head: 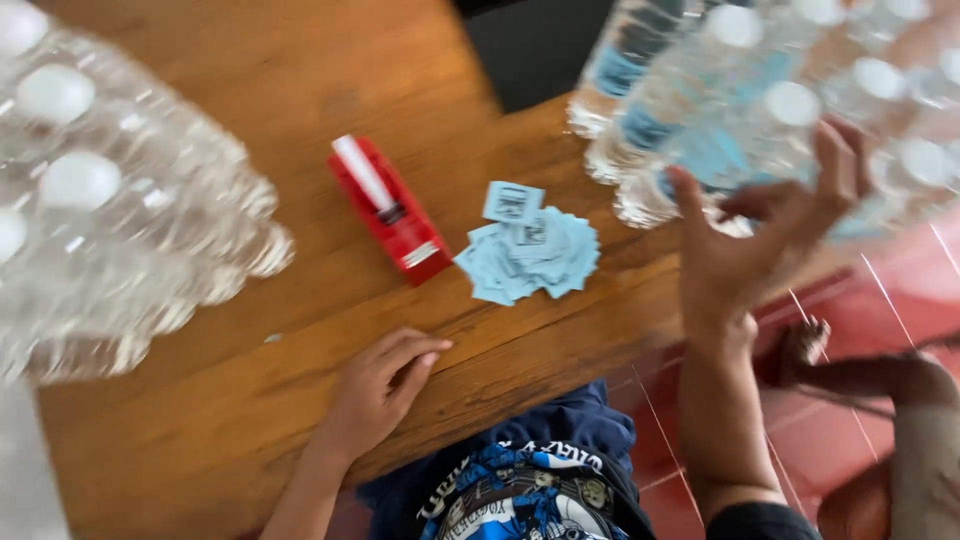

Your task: Applying paper labels to plastic bottles using a manual tape dispenser.

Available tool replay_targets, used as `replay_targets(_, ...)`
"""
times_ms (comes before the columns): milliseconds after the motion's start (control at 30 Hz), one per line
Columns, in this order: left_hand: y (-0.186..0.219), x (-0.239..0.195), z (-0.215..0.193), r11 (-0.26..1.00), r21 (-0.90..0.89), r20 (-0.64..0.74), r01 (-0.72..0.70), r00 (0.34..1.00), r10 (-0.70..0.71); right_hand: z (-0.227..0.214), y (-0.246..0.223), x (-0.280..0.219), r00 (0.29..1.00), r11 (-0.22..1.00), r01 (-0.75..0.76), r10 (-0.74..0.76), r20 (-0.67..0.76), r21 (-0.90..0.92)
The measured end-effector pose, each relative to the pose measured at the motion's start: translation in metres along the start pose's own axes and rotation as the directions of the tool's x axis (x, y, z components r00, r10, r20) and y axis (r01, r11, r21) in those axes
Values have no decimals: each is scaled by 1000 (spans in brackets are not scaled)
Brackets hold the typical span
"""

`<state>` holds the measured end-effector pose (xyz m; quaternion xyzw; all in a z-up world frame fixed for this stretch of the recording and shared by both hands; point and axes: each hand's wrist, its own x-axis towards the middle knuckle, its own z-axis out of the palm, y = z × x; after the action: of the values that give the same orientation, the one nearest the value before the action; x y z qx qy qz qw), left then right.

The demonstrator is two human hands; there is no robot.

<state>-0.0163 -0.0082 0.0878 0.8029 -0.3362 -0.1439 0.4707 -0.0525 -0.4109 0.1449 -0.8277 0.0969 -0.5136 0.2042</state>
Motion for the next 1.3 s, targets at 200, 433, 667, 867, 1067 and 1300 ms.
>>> replay_targets(200, -6, 0, 2, 995, 13, -24, -99, 995, 100, 19, -55, -4, 988, 977, 147, -138, -67, 151)
replay_targets(433, -17, -2, 4, 998, -14, -40, -58, 998, 58, 62, -99, -19, 908, 855, 275, -381, 174, 440)
replay_targets(667, -30, -3, 11, 993, 9, -187, -114, 976, 114, 130, -193, 20, 635, 723, 464, -674, 378, 511)
replay_targets(867, -59, -4, 24, 880, 430, -398, -202, 833, 386, 199, -264, 16, 561, 800, 263, -582, 589, 540)
replay_targets(1067, -60, -9, 10, 682, 693, -366, -233, 702, 611, 238, -281, -7, 608, 849, 375, -529, 593, 372)
replay_targets(1300, -68, -10, 1, 676, 724, -503, -138, 565, 654, 245, -274, -10, 628, 853, 403, -521, 578, 330)
